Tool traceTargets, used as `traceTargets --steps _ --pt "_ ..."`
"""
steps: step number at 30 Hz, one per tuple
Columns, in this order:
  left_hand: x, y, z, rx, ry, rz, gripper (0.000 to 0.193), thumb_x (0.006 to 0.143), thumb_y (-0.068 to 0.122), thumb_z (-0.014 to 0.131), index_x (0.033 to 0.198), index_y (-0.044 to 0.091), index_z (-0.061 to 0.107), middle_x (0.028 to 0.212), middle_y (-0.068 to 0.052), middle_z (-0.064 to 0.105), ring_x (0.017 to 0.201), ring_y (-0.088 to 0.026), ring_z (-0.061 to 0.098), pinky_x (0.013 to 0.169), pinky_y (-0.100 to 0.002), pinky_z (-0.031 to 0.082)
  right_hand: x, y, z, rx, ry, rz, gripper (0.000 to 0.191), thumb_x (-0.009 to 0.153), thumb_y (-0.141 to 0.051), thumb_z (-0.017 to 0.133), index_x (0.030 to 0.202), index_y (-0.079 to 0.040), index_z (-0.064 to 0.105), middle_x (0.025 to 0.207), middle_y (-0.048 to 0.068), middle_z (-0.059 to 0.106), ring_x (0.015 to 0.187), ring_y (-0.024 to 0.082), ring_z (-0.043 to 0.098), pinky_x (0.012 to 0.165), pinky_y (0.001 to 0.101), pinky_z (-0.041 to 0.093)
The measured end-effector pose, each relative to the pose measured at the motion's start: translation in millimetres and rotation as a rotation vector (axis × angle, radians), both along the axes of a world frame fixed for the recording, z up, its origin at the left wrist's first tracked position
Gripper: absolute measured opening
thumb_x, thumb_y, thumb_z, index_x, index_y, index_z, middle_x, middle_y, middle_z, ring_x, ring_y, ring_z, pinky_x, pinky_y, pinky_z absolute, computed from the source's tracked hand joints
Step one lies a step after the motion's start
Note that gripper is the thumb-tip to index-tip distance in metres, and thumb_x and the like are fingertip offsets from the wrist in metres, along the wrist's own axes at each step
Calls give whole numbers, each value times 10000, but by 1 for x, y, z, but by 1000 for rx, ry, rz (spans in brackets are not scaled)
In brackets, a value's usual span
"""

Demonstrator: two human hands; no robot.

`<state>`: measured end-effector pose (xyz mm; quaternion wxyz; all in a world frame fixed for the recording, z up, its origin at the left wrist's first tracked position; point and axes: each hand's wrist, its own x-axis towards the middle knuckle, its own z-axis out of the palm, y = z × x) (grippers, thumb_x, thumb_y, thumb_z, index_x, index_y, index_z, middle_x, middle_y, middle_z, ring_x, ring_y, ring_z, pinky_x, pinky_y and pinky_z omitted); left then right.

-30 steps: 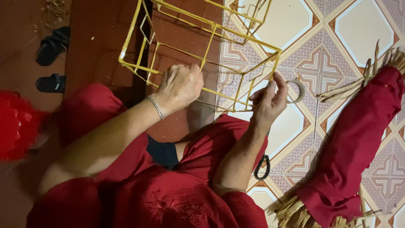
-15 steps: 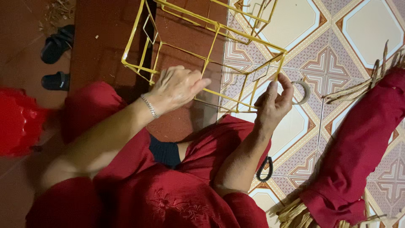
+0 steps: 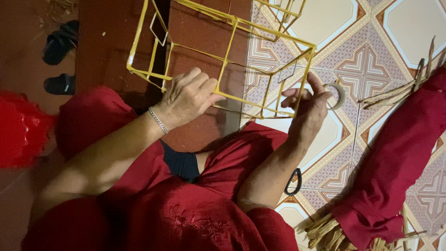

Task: The person sits on the floor and assembles a rectangular bamboo frame by hand, inserting and adjusting thin bamboo strips into a pre-formed structure. They repeatedly align and press the strips into place, occasionally rotating the frame to access different sides.

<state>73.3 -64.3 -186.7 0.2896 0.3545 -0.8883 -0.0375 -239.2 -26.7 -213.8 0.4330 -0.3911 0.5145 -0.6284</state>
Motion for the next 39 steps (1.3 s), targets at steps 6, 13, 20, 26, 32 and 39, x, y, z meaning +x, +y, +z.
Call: traceTargets --steps 6,13,20,26,32,39 --pt "17 -31 -6 -209 159 36 344 939 278 871 741 87 665 652 -6 553 646 -155 496 542 -313 406 -10 -1 -9 -46 134 118 729 1092 -585 440 1465 36 526 1156 167 715 1082 238 705 897 390 603" --pt "45 -64 21 -75 139 81 299 995 249 834 774 90 710 733 -16 596 805 -186 506 761 -389 421 1 2 7 111 250 575 671 848 -127 828 1442 6 547 1417 149 615 1224 253 659 960 397 584" --pt "31 -99 12 94 11 280 365 1075 415 729 998 58 727 1065 -109 629 1118 -280 486 982 -489 352 18 -6 0 229 182 467 459 906 46 727 1346 22 600 1455 116 609 1035 230 705 918 351 577" --pt "32 -101 9 -72 -40 299 1040 998 616 724 1609 -40 196 1628 -267 277 1506 -430 229 1231 -610 47 21 -16 -17 143 87 352 290 1003 -4 658 1292 17 657 1291 109 673 1094 223 706 941 338 566" --pt "42 -78 -20 81 40 187 421 1046 278 700 1332 9 547 1373 -218 559 1266 -369 515 1122 -578 354 16 -21 -27 155 69 256 186 1000 -71 680 1139 51 699 1165 144 737 1074 241 727 950 353 600" --pt "46 -23 -56 349 102 -26 164 953 127 685 807 53 686 787 -126 689 767 -335 686 730 -442 547 19 -29 -37 192 159 168 238 1043 -134 661 1173 58 714 1088 150 753 987 246 756 889 353 604"
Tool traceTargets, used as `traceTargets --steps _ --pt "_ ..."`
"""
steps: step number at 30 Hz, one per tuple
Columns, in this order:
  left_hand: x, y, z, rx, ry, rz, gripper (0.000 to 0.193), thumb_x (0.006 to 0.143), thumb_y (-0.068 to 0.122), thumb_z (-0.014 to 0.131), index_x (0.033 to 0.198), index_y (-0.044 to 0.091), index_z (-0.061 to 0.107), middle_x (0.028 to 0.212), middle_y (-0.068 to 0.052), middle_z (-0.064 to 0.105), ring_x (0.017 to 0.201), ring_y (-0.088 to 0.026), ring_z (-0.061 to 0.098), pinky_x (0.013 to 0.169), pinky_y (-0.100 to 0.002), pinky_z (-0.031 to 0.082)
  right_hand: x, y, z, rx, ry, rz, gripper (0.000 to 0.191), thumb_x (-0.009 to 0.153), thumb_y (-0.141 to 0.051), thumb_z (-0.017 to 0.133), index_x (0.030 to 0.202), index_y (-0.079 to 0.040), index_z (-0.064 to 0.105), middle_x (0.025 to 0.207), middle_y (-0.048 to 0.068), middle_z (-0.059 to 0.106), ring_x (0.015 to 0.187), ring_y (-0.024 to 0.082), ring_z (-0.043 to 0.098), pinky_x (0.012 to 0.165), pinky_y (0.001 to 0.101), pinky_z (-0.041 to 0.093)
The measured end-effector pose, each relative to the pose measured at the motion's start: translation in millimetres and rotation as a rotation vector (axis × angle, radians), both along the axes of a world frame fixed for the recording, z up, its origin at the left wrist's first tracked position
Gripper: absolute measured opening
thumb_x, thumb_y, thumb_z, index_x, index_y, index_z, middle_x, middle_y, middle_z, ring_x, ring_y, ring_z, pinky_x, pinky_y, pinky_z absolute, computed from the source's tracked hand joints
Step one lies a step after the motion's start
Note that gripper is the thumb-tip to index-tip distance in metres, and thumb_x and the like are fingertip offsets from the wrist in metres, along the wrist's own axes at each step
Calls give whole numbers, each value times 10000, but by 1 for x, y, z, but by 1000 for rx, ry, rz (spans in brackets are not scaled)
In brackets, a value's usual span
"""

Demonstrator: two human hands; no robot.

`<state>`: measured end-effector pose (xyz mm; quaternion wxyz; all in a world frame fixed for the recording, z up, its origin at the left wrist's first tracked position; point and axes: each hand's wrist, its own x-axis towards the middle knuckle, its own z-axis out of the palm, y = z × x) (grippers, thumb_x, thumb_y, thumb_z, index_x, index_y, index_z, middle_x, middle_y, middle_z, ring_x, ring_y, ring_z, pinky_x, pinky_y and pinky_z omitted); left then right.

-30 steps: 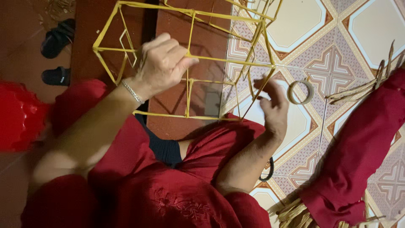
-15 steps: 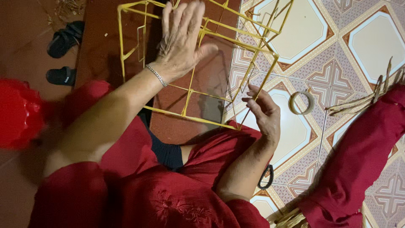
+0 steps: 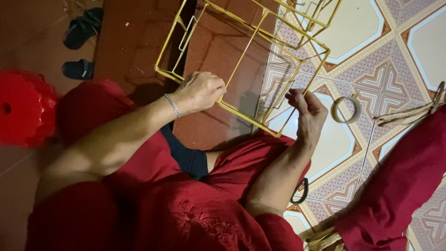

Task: The person sits on the floor and assembles a rectangular bamboo frame by hand, inserting and adjusting thin bamboo strips into a pre-formed structure. They repeatedly align and press the strips into place, occasionally rotating the frame to access different sides.

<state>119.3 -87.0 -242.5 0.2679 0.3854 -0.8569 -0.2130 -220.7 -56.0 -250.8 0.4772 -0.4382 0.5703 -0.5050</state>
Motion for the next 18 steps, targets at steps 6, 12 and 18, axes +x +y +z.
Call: traceTargets --steps 6,12,18 --pt "8 11 -4 195 66 85 111 930 141 704 901 41 664 820 -115 692 803 -296 675 712 -437 547 -4 -11 -19 14 30 -48 282 1051 -167 632 1217 51 699 1086 155 754 952 255 766 833 357 617" --pt "0 13 -9 -90 -107 -64 144 951 128 705 886 25 628 835 -129 612 824 -280 615 736 -404 551 -10 -18 -40 -60 -34 -63 403 1091 -134 615 1425 74 529 1142 199 744 955 268 767 848 348 625" --pt "-15 14 15 -361 -137 -69 158 828 94 688 948 26 611 914 -121 558 902 -278 559 817 -391 492 -11 -20 -45 -115 9 -96 628 1094 -112 600 1597 20 250 1146 223 745 930 249 765 808 324 618"
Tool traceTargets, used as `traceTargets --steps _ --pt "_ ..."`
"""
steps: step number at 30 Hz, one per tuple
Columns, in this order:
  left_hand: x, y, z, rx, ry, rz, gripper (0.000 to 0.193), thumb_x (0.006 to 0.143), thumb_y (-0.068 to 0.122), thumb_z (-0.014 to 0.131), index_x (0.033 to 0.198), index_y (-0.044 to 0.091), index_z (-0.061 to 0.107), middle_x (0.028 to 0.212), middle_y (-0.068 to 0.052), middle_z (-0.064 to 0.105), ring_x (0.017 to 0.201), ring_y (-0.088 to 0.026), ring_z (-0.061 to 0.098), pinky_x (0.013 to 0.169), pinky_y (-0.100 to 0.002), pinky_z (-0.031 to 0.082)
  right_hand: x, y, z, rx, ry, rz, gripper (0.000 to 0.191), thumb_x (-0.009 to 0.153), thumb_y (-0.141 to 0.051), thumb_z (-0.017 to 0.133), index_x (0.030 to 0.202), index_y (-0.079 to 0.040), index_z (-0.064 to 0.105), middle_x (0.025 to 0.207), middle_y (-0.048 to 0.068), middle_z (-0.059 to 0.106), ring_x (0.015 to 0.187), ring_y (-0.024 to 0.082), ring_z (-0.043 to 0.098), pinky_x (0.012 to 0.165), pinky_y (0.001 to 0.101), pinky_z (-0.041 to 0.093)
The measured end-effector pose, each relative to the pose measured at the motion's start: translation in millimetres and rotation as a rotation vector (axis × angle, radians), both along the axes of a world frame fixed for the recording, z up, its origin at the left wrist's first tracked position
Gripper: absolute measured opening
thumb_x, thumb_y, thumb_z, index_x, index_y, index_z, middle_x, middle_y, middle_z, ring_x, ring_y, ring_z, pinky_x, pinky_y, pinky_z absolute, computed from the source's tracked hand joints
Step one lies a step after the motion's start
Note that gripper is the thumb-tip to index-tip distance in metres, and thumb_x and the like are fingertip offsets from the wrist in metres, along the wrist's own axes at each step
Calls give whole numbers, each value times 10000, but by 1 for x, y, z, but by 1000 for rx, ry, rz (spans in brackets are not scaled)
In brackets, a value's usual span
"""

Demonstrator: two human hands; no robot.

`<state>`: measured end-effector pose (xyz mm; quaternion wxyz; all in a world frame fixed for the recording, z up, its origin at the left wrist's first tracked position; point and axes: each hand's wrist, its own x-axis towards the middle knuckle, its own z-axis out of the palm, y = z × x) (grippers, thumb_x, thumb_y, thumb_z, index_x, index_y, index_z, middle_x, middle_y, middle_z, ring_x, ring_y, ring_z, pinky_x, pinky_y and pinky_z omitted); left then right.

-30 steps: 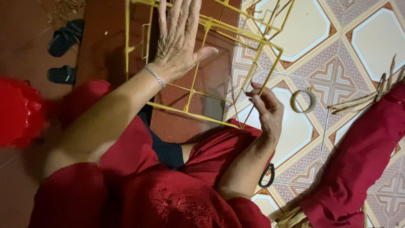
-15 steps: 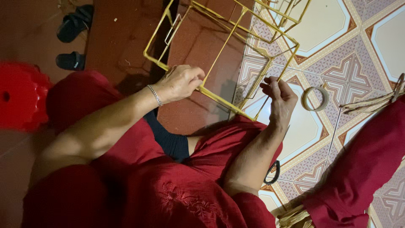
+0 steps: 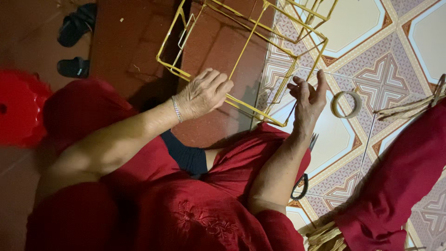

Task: The person sits on the floor and assembles a rectangular bamboo frame by hand, inserting and adjusting thin bamboo strips into a pre-formed structure. They repeatedly align and press the strips into place, occasionally rotating the frame to access different sides.

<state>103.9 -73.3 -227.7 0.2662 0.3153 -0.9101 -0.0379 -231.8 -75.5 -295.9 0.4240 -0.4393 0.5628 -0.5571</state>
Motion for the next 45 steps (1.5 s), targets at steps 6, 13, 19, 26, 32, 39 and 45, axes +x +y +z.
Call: traceTargets --steps 6,13,19,26,32,39,45 --pt "-15 -5 7 -63 -39 -148 88 829 132 649 859 73 591 919 -72 545 975 -250 541 870 -384 467 -4 1 -1 17 7 -11 570 1105 -133 599 1576 27 321 1152 217 750 950 247 769 812 321 613" --pt "-21 -23 -13 297 -124 -169 88 777 83 700 702 113 664 758 -25 583 900 -226 551 757 -383 439 -4 2 2 1 28 4 531 1108 -159 590 1560 10 368 1153 202 747 971 244 761 821 326 607" --pt "-38 -17 -3 241 -391 -34 84 902 121 726 832 78 743 783 -58 614 921 -227 538 841 -402 439 0 1 4 28 51 -39 492 1109 -204 571 1533 -7 417 1184 182 748 1006 237 760 845 341 619" --pt "-77 12 -5 106 31 -197 242 856 163 694 1067 65 630 967 -65 561 980 -255 547 859 -394 475 -1 3 1 21 59 -63 456 1105 -231 556 1492 -12 457 1177 169 754 989 223 761 830 328 617" --pt "-97 13 -28 185 68 -212 100 887 125 655 959 83 599 912 -68 550 938 -269 560 769 -396 517 1 4 -1 -2 60 -63 458 1113 -244 559 1499 -17 461 1170 161 746 986 210 748 804 318 597" --pt "-113 8 -50 478 134 -221 108 925 130 647 981 48 603 860 -151 641 847 -383 619 706 -486 518 2 1 -4 -23 94 -58 455 1117 -238 557 1502 -17 457 1159 153 752 983 210 753 806 312 603" --pt "-119 -4 -50 778 -175 -141 162 1061 258 615 1051 106 669 856 -220 654 884 -410 657 762 -488 526 5 1 -2 -3 122 -74 468 1108 -262 553 1499 -19 466 1148 158 759 972 219 764 792 329 626"
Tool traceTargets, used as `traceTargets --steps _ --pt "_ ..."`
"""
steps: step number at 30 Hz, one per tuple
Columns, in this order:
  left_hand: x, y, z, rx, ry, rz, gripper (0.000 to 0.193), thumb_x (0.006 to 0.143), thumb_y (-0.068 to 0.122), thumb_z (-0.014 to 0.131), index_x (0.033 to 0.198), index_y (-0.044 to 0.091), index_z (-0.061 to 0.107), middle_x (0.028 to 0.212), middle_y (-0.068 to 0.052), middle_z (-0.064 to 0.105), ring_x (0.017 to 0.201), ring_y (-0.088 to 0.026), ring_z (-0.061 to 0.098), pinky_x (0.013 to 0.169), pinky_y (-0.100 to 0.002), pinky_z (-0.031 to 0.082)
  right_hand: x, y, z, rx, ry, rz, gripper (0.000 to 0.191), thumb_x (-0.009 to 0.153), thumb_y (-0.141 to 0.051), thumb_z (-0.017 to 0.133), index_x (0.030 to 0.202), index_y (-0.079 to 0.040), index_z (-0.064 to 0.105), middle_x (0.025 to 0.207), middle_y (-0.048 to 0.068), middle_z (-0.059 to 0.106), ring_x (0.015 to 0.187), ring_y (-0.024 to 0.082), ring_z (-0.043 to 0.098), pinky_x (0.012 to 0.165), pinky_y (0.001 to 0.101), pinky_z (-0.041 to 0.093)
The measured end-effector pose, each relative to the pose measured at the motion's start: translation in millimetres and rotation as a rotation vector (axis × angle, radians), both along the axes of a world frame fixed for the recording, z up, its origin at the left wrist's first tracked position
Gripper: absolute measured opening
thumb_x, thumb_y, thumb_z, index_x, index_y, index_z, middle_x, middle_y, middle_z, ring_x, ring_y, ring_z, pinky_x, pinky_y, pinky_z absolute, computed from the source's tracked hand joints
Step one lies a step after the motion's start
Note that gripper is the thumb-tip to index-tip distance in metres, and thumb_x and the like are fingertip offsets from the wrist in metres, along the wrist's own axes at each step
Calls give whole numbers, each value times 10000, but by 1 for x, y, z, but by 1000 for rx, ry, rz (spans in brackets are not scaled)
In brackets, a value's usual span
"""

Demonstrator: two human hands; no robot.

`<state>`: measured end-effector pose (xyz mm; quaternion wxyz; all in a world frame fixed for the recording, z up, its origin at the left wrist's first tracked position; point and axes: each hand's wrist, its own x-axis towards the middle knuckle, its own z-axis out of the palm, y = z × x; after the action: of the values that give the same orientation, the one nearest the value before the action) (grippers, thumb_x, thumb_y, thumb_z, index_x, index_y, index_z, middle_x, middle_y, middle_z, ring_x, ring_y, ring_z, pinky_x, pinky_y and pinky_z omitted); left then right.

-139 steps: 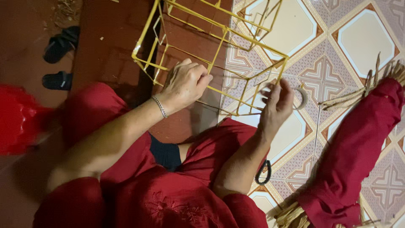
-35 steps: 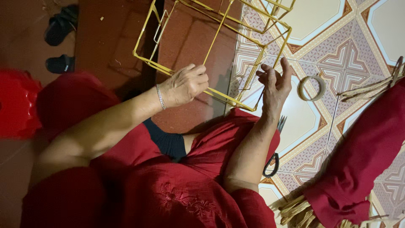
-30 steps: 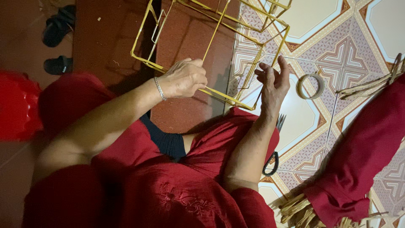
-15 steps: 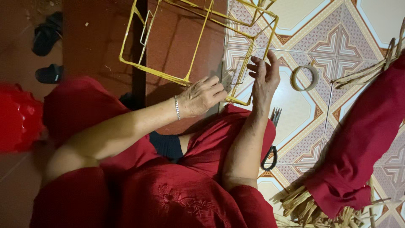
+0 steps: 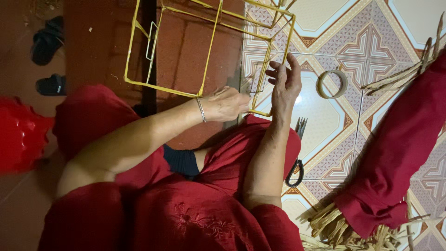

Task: The person sits on the floor and assembles a rectangular bamboo frame by hand, inserting and adjusting thin bamboo strips into a pre-formed structure. They repeatedly align and press the strips into place, occasionally rotating the frame to access different sides.

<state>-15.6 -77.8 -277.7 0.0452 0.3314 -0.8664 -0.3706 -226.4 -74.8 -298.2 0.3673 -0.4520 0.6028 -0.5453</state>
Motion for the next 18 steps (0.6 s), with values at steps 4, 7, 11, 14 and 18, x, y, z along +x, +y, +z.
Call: traceTargets --steps 4,7,11,14,18 --pt "-15 11 5 -297 96 -51 299 899 317 659 1036 52 647 902 -142 650 866 -303 625 743 -477 499 1 0 1 16 32 -6 469 1113 -268 547 1501 -18 463 1160 160 761 991 224 771 795 335 642" --pt "-23 28 4 -401 369 12 259 895 198 658 1114 61 644 1023 -94 606 1006 -260 598 869 -411 507 0 0 2 30 0 -10 465 1109 -255 548 1498 -16 457 1158 158 763 979 220 772 792 327 632" --pt "-33 33 -4 -434 345 -22 132 906 98 660 1025 77 605 1014 -105 593 1046 -276 607 910 -382 534 0 -3 1 4 -44 13 441 1116 -214 543 1499 -12 461 1147 149 756 967 210 754 793 313 603" --pt "-43 27 -12 -428 380 -32 131 833 49 642 955 69 600 965 -107 619 986 -301 617 890 -417 541 -2 -7 2 3 -50 9 428 1108 -188 539 1491 -9 468 1111 136 756 931 199 748 778 307 597" --pt "-53 16 -22 -63 215 13 36 919 68 601 921 58 635 922 -152 655 941 -338 660 843 -438 531 -3 -10 3 29 -68 -6 430 1103 -181 539 1489 -5 475 1094 133 757 921 197 751 788 303 594"
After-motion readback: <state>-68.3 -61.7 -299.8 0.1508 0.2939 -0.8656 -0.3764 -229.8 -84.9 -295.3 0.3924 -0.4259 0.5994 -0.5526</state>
